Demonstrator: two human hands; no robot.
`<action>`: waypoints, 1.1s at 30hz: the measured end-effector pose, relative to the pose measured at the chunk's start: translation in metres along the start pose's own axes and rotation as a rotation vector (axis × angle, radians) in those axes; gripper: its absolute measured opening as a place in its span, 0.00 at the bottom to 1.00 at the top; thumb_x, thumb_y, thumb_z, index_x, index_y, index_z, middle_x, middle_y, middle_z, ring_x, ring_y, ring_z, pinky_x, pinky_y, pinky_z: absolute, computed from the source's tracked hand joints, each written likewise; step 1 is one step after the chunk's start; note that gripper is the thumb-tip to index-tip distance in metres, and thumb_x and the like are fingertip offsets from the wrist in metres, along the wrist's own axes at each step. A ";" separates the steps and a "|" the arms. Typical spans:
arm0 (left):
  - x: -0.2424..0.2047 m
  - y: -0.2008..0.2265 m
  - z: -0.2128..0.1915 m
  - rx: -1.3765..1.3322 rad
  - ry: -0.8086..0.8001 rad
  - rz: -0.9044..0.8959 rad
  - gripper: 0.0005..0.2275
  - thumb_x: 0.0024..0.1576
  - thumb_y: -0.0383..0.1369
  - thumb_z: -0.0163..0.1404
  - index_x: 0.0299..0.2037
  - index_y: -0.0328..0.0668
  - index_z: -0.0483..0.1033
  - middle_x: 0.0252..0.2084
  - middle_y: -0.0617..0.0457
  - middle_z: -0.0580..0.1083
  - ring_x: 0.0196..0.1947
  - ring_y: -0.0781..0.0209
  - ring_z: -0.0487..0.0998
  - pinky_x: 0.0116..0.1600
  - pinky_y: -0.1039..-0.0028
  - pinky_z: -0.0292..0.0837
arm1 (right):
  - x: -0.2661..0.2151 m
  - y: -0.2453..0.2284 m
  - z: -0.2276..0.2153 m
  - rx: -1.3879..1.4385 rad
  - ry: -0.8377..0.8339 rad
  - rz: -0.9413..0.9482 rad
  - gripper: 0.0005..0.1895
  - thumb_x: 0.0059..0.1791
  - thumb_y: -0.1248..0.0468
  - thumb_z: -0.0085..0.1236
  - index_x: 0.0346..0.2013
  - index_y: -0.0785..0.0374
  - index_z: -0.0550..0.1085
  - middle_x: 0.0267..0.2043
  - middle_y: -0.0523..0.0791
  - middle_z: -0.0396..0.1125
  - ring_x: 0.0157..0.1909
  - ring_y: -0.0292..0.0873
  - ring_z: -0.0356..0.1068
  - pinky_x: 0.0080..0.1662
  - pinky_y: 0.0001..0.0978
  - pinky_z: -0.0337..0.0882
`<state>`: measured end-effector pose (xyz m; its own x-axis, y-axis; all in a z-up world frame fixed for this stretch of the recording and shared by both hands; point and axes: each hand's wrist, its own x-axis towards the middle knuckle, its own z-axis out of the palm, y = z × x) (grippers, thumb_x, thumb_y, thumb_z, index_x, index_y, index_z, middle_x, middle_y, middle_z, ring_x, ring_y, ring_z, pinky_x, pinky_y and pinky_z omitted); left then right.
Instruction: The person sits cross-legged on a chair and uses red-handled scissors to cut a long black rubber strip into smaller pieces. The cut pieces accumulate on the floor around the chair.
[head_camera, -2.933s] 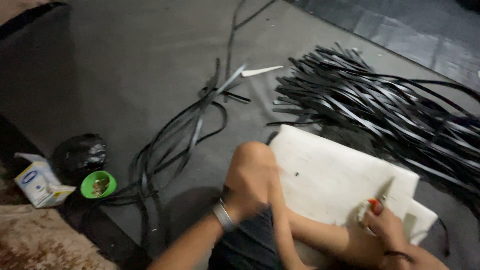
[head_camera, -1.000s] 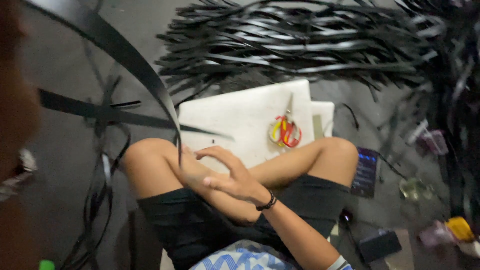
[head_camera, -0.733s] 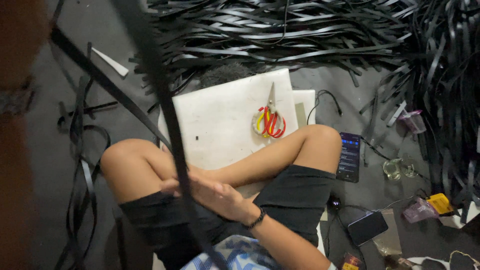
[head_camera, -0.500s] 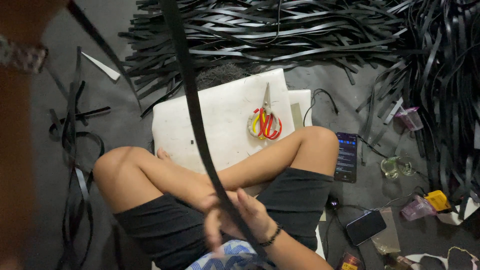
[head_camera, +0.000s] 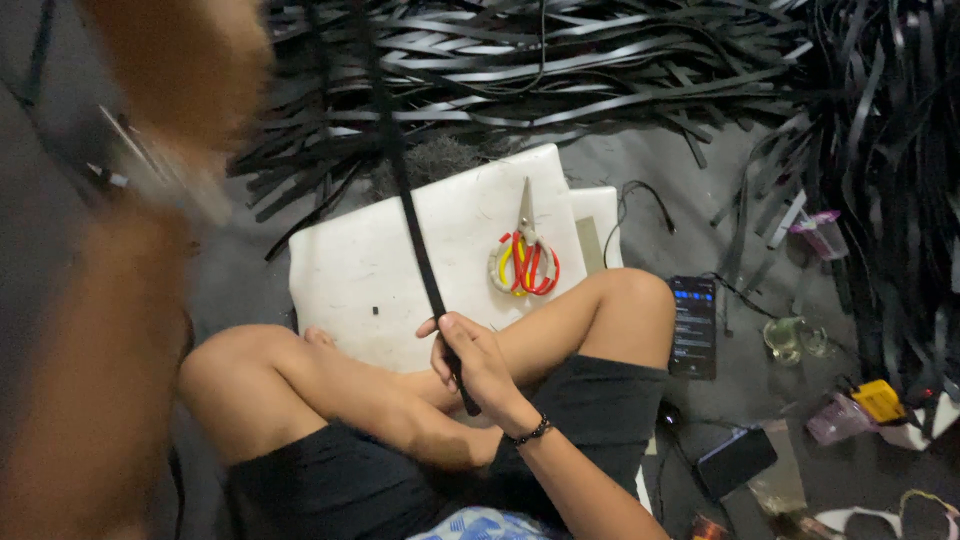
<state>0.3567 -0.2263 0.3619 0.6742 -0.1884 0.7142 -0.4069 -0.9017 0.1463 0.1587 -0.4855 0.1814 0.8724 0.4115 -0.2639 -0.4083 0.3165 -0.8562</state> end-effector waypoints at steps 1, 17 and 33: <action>-0.034 0.023 0.011 0.013 0.014 -0.006 0.07 0.67 0.28 0.50 0.47 0.29 0.72 0.45 0.35 0.70 0.44 0.38 0.70 0.52 0.53 0.62 | 0.005 0.002 -0.002 0.021 0.051 0.034 0.22 0.58 0.51 0.37 0.44 0.66 0.72 0.14 0.44 0.57 0.13 0.34 0.52 0.19 0.21 0.52; -0.291 0.169 0.025 -1.156 -0.508 -1.304 0.11 0.59 0.29 0.57 0.51 0.38 0.79 0.29 0.50 0.81 0.19 0.67 0.76 0.24 0.78 0.79 | 0.028 0.029 -0.040 -0.450 -0.006 0.009 0.15 0.56 0.58 0.52 0.40 0.63 0.83 0.30 0.45 0.62 0.35 0.41 0.64 0.38 0.30 0.67; -0.293 0.178 -0.006 -1.407 -0.180 -1.283 0.16 0.58 0.29 0.60 0.54 0.27 0.76 0.33 0.49 0.80 0.25 0.69 0.78 0.31 0.78 0.82 | 0.092 0.009 -0.136 -1.482 0.506 0.052 0.21 0.52 0.66 0.50 0.56 0.75 0.59 0.41 0.65 0.70 0.44 0.72 0.74 0.47 0.63 0.72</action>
<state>0.0836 -0.3289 0.1829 0.9416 0.1221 -0.3138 0.2447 0.3920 0.8868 0.2722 -0.5610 0.0887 0.9867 -0.0201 -0.1610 -0.0867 -0.9041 -0.4184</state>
